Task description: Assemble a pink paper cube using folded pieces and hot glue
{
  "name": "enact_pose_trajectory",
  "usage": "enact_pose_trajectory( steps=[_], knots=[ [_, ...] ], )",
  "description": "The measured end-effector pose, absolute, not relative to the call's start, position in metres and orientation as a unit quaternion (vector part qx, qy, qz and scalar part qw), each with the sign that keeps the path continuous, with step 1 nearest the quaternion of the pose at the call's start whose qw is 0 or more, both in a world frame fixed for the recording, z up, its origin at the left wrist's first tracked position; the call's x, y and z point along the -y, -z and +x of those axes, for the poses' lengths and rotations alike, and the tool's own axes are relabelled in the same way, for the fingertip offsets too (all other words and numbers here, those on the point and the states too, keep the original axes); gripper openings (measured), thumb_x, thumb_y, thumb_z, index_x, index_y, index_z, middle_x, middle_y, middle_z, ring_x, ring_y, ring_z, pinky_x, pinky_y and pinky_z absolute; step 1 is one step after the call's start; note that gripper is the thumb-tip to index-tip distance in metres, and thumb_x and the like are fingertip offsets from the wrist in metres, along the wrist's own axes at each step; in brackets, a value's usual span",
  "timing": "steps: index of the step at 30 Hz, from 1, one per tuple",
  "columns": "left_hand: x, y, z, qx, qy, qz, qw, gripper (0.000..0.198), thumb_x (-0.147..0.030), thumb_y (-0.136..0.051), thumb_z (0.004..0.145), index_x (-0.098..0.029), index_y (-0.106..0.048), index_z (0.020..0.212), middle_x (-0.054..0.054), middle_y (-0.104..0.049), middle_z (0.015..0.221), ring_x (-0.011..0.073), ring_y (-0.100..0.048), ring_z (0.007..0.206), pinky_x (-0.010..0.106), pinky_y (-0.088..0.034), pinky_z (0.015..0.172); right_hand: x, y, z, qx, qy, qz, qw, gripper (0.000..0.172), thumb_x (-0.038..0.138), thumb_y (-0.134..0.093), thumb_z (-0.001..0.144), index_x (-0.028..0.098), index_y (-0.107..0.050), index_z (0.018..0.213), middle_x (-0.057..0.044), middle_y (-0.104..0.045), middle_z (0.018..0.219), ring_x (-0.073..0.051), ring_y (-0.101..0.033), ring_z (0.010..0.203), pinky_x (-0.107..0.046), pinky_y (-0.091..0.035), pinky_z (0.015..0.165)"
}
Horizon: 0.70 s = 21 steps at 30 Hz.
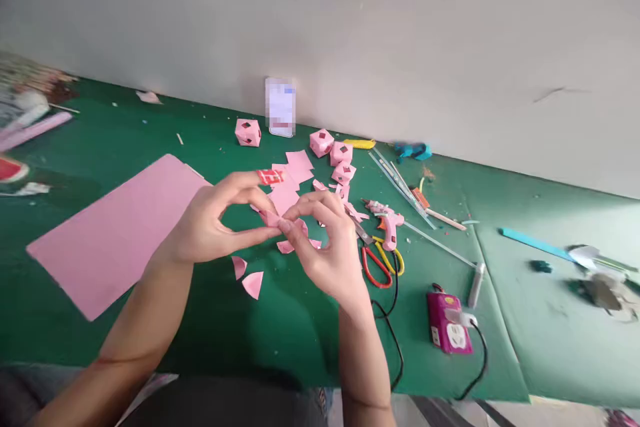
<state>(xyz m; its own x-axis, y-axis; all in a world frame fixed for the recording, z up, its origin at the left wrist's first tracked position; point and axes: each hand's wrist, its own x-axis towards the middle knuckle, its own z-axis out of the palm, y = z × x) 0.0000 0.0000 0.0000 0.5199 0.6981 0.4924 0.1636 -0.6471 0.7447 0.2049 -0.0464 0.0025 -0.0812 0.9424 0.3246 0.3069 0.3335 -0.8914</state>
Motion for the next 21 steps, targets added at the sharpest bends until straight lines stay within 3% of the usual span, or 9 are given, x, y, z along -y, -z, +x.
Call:
enact_pose_trajectory(
  steps=[9, 13, 16, 18, 21],
  knots=[
    [-0.006, -0.003, -0.004, -0.264, -0.358, 0.82, 0.36, 0.054, -0.01, -0.074, 0.086, -0.027, -0.055, 0.134, -0.006, -0.074, 0.088, 0.0127, -0.074, 0.084, 0.028, -0.058, 0.095, 0.044, 0.003, 0.202, 0.682, -0.32, -0.466, 0.465, 0.008, 0.022, -0.069, 0.096, 0.026, -0.07, 0.089, -0.001, -0.068, 0.098, -0.022, -0.059, 0.1, -0.042, -0.043, 0.094],
    [-0.01, 0.002, 0.0, -0.274, -0.382, 0.793, 0.388, 0.054, -0.017, -0.079, 0.085, -0.025, -0.056, 0.133, 0.004, -0.072, 0.115, 0.0145, -0.073, 0.09, 0.029, -0.059, 0.09, 0.037, 0.012, 0.201, 0.641, -0.375, -0.468, 0.48, 0.008, 0.028, -0.072, 0.095, 0.026, -0.07, 0.087, -0.002, -0.067, 0.097, -0.023, -0.059, 0.101, -0.04, -0.043, 0.094],
    [-0.014, 0.008, 0.001, -0.282, -0.409, 0.75, 0.436, 0.073, -0.021, -0.087, 0.078, -0.027, -0.05, 0.141, 0.009, -0.065, 0.135, 0.0185, -0.073, 0.103, 0.032, -0.059, 0.094, 0.03, 0.022, 0.2, 0.566, -0.468, -0.448, 0.509, 0.011, 0.034, -0.074, 0.093, 0.025, -0.07, 0.087, -0.002, -0.064, 0.096, -0.021, -0.058, 0.097, -0.036, -0.044, 0.087],
    [-0.016, 0.011, 0.001, -0.3, -0.436, 0.701, 0.478, 0.076, -0.027, -0.09, 0.076, -0.027, -0.05, 0.141, 0.008, -0.067, 0.13, 0.0209, -0.072, 0.109, 0.034, -0.059, 0.097, 0.027, 0.028, 0.198, 0.505, -0.531, -0.428, 0.529, 0.013, 0.036, -0.076, 0.09, 0.025, -0.07, 0.087, -0.002, -0.062, 0.097, -0.02, -0.056, 0.093, -0.032, -0.044, 0.08],
    [-0.018, 0.011, 0.0, -0.344, -0.469, 0.615, 0.533, 0.058, -0.034, -0.085, 0.084, -0.023, -0.054, 0.132, 0.003, -0.073, 0.103, 0.0195, -0.074, 0.099, 0.033, -0.06, 0.091, 0.023, 0.033, 0.193, 0.446, -0.583, -0.402, 0.547, 0.012, 0.035, -0.078, 0.087, 0.025, -0.072, 0.088, -0.001, -0.06, 0.095, -0.017, -0.052, 0.086, -0.029, -0.041, 0.074]
  ],
)
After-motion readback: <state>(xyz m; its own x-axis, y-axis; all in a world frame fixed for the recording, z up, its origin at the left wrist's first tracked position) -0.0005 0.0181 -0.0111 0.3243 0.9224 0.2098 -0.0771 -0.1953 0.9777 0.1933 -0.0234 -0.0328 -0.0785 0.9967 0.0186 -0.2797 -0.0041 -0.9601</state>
